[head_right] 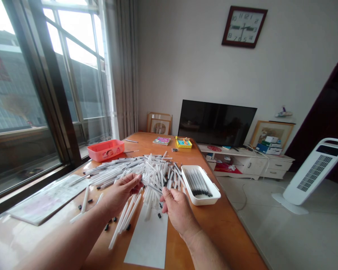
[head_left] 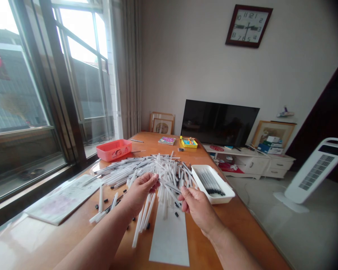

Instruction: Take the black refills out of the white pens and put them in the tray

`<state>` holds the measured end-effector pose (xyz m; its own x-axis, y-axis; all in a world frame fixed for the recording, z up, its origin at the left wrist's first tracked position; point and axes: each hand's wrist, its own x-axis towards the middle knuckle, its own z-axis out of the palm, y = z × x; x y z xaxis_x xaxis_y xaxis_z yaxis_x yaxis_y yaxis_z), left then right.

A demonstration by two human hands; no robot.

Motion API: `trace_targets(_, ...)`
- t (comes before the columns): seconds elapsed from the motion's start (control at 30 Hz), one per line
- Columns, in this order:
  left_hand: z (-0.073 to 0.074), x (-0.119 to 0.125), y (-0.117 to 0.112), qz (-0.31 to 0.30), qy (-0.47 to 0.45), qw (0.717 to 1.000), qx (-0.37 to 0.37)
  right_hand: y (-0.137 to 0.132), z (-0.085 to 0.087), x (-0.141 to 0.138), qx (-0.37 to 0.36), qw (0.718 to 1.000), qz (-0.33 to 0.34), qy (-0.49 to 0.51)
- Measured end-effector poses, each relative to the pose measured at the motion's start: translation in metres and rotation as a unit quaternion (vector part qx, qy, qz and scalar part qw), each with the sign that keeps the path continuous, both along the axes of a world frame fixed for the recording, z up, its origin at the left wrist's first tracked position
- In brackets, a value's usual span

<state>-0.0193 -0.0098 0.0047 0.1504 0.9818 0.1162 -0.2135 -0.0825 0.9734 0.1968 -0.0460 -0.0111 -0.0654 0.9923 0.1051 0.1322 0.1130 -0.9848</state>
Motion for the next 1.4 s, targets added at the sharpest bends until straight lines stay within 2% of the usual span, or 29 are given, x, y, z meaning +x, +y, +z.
trace_targets(0.2,0.01,0.0,-0.005,-0.035,-0.047,0.998,-0.02,0.0,0.002,0.001,-0.005,1.0,-0.013,0.004)
trace_targets(0.33,0.005,0.001,-0.005,-0.006,-0.054,0.997,-0.048,0.001,0.001,0.0,0.003,1.0,-0.013,0.003)
trace_targets(0.5,0.0,0.0,-0.002,0.004,-0.012,1.0,-0.016,-0.001,0.001,-0.001,-0.002,1.0,-0.007,0.006)
trace_targets(0.7,0.011,0.001,-0.007,-0.025,-0.049,0.998,-0.022,-0.004,0.007,0.0,-0.044,0.997,0.005,0.063)
trace_targets(0.93,0.003,0.003,-0.004,0.014,-0.036,0.999,-0.026,-0.003,0.005,-0.002,-0.027,0.998,0.002,0.052)
trace_targets(1.2,0.009,0.002,-0.006,-0.014,-0.047,0.999,-0.003,-0.004,0.007,0.002,-0.072,0.994,0.018,0.082)
trace_targets(1.27,0.009,0.003,-0.006,-0.002,-0.05,0.999,-0.009,-0.004,0.008,0.002,-0.056,0.996,0.015,0.063)
trace_targets(1.4,0.006,0.002,-0.003,0.028,-0.04,0.998,-0.026,-0.002,0.007,0.002,0.04,0.998,-0.004,0.039)
